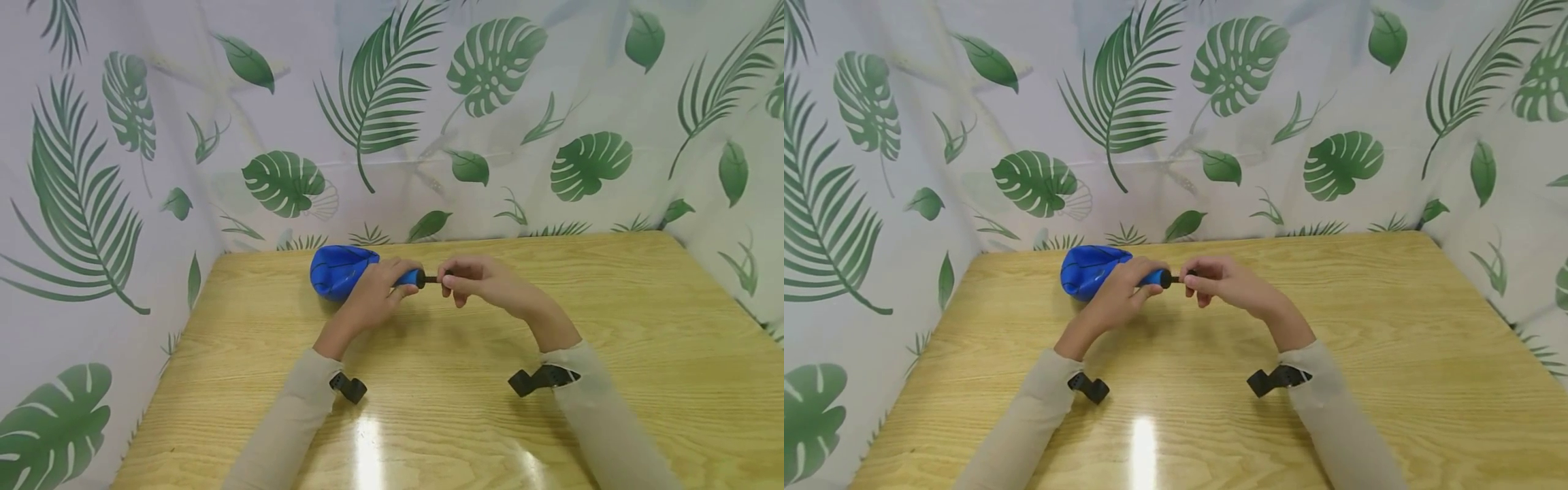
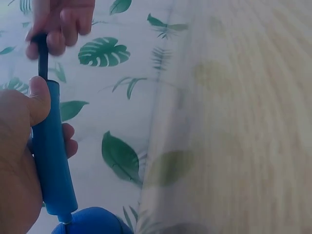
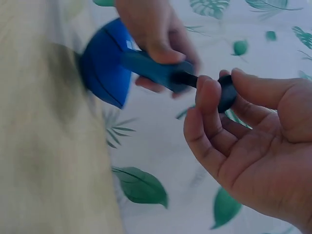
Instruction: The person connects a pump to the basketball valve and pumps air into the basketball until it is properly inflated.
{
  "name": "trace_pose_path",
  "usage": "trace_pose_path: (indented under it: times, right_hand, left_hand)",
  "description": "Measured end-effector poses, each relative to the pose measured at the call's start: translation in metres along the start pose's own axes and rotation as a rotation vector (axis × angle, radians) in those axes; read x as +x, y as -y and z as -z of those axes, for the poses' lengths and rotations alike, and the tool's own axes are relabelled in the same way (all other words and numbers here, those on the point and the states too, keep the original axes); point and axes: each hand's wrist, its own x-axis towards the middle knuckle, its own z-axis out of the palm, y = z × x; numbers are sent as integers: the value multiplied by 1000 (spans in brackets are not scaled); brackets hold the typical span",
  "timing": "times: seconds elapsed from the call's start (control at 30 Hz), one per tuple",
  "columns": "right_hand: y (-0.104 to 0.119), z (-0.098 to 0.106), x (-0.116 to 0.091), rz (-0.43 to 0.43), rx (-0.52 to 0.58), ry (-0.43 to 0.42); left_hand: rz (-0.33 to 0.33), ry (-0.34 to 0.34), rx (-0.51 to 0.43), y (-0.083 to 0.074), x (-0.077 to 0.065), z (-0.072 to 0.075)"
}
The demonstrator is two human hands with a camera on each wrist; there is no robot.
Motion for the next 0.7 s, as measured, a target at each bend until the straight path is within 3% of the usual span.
trace_pose_path:
  times: [0.17, 0.3, 0.53, 0.7]
  right_hand:
    - [14, 23, -20, 81, -32, -31]
    - [20, 31, -28, 119, -63, -46]
    - [13, 16, -16, 68, -54, -103]
    - [4, -3, -1, 31, -40, -93]
  left_hand:
    - [60, -42, -17, 8, -2, 11]
    - [49, -39, -10, 10, -3, 16]
    - [32, -38, 16, 4, -2, 11]
    - [-28, -33, 45, -1, -1, 4]
